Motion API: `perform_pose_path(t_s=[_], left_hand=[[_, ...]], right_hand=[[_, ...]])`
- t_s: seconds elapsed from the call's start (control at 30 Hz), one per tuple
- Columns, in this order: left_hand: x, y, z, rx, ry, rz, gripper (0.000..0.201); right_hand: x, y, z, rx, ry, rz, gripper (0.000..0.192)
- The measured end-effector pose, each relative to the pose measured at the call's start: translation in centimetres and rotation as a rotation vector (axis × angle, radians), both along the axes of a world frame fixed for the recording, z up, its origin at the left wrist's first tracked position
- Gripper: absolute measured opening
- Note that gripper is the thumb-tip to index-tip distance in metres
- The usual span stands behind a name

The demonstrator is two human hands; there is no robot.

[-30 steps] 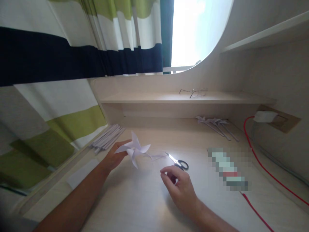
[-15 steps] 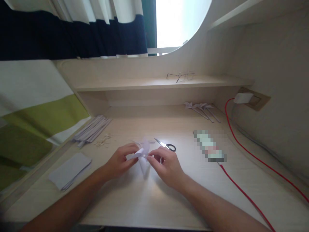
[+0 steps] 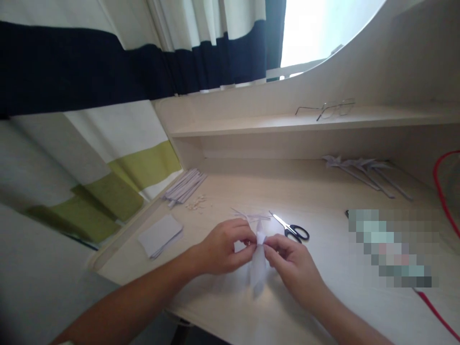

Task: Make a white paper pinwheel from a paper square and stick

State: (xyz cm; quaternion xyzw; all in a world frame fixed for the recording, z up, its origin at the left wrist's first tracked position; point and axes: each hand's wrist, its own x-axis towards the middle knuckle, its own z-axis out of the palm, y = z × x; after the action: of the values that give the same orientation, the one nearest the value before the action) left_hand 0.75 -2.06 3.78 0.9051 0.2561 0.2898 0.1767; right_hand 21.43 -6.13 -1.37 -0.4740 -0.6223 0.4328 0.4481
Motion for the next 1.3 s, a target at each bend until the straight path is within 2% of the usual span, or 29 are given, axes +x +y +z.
perform_pose_path(t_s=[0.13, 0.27, 0.4, 0.5, 0.7, 0.87, 1.07, 1.17, 1.3], left_hand=[[-1.3, 0.4, 0.9, -0.066, -0.028, 0.005, 0.009], [-3.0, 0.9, 1.8, -0.174, -0.013, 0.026, 0.014], [-3.4, 0.4, 1.7, -0.208, -0.088, 0.102, 0.009], [-3.0, -0.3, 1.4, -0.17, -0.197, 0.131, 0.012], [-1.8, -0.8, 1.3, -0.14, -0.31, 0.014, 0.013], [-1.1, 0.0, 0.8, -0.218, -0.346, -0.004, 0.01], [-0.9, 0.6, 0.4, -0.262, -0.4, -0.034, 0.016], [-1.0, 0.6, 0.0, -0.304, -0.443, -0.043, 0.02], [-1.0, 0.5, -1.0, -0.4, -0.51, -0.01, 0.015]], right_hand=[[0.3, 0.5, -1.2, -0.149, 0.138, 0.085, 0.036], [-0.2, 0.4, -1.6, -0.26, 0.271, 0.098, 0.033], [-0.8, 0.1, -1.4, -0.3, 0.376, 0.146, 0.03], [-0.8, 0.1, -1.2, -0.298, 0.396, 0.137, 0.029], [-0.4, 0.2, -0.6, -0.255, 0.416, 0.135, 0.026], [-0.1, 0.3, -0.2, -0.223, 0.38, 0.144, 0.027], [0.0, 0.3, 1.1, -0.174, 0.288, 0.09, 0.027], [-0.2, -0.3, 2.1, -0.07, 0.19, 0.038, 0.022], [-0.5, -1.2, 3.1, 0.152, -0.009, -0.079, 0.016]])
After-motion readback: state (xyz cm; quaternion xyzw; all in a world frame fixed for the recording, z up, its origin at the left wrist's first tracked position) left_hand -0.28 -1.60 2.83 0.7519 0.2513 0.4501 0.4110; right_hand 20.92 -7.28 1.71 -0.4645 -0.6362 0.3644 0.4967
